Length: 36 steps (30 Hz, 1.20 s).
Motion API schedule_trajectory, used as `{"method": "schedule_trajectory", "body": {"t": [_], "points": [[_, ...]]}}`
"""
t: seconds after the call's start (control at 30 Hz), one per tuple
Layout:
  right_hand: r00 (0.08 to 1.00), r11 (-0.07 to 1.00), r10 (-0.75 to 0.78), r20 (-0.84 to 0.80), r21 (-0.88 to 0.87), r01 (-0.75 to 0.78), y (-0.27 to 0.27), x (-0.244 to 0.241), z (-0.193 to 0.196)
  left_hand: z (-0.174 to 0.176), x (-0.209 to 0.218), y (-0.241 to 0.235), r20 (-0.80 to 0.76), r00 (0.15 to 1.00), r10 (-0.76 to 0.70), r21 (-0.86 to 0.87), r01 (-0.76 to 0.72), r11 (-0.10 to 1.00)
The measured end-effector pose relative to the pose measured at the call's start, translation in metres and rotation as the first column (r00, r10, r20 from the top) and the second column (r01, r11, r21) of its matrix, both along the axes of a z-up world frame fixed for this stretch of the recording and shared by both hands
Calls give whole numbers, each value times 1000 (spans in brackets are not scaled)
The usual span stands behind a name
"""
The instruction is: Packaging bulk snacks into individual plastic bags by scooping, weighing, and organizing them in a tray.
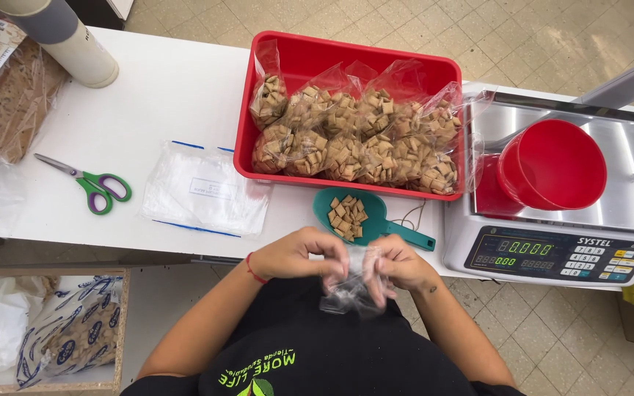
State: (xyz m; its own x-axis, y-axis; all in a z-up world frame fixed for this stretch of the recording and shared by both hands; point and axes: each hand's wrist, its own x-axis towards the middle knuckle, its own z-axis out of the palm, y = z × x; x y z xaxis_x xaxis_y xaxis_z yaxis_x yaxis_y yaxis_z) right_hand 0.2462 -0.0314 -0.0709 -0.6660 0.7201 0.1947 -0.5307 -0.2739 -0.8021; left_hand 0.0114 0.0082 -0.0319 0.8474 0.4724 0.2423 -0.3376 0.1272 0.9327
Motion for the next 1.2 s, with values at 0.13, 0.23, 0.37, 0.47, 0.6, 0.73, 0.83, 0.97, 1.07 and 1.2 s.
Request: {"method": "schedule_trajectory", "body": {"t": [0.13,0.23,0.37,0.47,0.6,0.73,0.83,0.97,1.07,1.2], "points": [[952,946,230,201,182,-267,13,-11,34,3,-1,1,97,993,64,-22,-62,998],[936,928,168,309,271,-256,20,-5,56,23,-8,1,-66,984,168,255,-146,956],[829,875,-196,524,475,-93,8,-1,89,46,-25,-2,-173,862,477,770,-184,611],[367,661,-728,580,736,148,4,16,70,42,-36,-11,-301,676,672,914,5,405],[-191,556,-831,522,767,-321,-2,38,16,19,-48,-22,-358,477,803,932,138,334],[-253,594,-804,537,736,-325,-5,38,-10,2,-55,-34,-359,315,879,930,201,308],[-210,620,-785,583,734,-277,-12,37,14,-10,-57,-43,-408,240,881,905,231,356],[-159,614,-786,597,728,-303,-18,36,65,-8,-55,-39,-397,244,885,911,223,347],[-211,571,-818,535,708,-416,-22,43,99,-7,-52,-36,-390,269,880,918,192,348],[-242,530,-840,485,640,-557,-26,50,138,-14,-45,-28,-152,375,914,988,91,127]]}}
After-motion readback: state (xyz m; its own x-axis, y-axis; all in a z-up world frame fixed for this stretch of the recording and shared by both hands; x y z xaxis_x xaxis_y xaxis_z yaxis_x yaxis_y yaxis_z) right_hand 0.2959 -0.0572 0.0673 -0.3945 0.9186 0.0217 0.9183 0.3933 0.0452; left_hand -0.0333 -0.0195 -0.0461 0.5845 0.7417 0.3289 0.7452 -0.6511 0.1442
